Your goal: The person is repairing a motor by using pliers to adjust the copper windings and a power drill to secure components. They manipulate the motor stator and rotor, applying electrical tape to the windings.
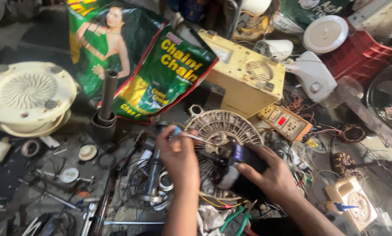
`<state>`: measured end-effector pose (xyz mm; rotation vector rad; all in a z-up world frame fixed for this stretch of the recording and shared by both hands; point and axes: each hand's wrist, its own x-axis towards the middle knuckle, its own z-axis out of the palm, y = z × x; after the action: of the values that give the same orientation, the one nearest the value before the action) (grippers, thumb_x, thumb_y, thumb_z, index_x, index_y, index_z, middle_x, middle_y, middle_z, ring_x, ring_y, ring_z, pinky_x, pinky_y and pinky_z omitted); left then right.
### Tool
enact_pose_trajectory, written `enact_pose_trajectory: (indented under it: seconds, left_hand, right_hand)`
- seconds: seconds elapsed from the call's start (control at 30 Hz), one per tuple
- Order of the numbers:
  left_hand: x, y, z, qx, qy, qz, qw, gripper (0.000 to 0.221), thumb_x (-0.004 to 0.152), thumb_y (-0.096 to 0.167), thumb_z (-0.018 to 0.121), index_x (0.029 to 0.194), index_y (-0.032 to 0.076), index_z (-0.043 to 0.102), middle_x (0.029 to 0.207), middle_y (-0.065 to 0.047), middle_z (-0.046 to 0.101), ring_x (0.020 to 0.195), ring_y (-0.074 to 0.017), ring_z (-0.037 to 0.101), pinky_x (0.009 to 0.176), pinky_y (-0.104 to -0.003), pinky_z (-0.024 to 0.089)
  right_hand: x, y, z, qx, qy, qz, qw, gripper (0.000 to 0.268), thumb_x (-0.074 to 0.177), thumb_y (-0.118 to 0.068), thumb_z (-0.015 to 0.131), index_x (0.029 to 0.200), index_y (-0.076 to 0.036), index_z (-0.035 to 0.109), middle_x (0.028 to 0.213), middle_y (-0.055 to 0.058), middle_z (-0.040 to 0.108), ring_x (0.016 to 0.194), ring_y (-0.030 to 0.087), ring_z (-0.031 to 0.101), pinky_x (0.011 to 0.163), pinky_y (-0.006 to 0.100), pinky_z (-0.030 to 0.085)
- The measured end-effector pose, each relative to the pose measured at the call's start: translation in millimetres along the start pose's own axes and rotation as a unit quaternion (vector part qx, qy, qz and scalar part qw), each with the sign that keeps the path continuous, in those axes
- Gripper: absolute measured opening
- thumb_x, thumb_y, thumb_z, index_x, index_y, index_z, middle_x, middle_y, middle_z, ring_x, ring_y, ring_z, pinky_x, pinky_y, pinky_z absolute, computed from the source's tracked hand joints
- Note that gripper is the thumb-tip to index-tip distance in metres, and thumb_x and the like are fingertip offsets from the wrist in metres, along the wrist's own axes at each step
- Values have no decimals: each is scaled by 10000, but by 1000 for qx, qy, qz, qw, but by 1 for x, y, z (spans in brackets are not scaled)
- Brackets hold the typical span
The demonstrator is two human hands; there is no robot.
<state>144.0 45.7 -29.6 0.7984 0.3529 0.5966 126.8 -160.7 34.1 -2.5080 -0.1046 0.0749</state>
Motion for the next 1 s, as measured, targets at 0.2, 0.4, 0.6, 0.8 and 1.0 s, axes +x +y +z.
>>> enact_pose_trajectory:
  seconds: [0.2,0.4,0.6,0.8,1.0]
  left_hand:
    - [-19,-27,8,-106,-8,-71,992,223,1004,68,555,1189,42,432,902,-180,712,704,-198,693,691,-306,590]
    - [-42,-20,9,-53,67,-34,996,157,1055,98,455,1197,39,425,878,-105,633,710,-165,643,667,-293,537]
    - [-48,-1,1,-46,104,-23,993,136,1055,73,409,1185,35,423,867,-107,634,709,-154,582,655,-300,503]
    - [-49,0,-4,53,123,5,991,141,1044,78,423,1177,32,422,870,-107,676,720,-154,626,681,-292,524]
    - [-44,-5,-7,21,153,-73,985,135,1032,82,417,1156,30,428,844,-111,677,701,-170,641,665,-305,531]
  right_hand:
    - [-40,6,13,-6,100,-207,973,806,711,-472,812,1341,-7,619,1324,173,670,1232,287,658,1050,388,484]
    - [-49,5,20,-42,108,-217,969,834,683,-479,838,1338,-9,623,1332,178,660,1240,306,650,1048,401,485]
    - [-46,-3,23,-69,115,-220,966,827,657,-462,858,1321,-20,636,1338,176,661,1240,310,652,1044,413,492]
    - [-44,-1,24,-78,109,-198,971,823,626,-436,878,1306,-35,648,1325,166,667,1219,297,660,1025,403,499]
    - [-43,2,25,-71,110,-179,975,833,615,-429,877,1324,-51,658,1325,157,675,1230,279,657,1040,398,488]
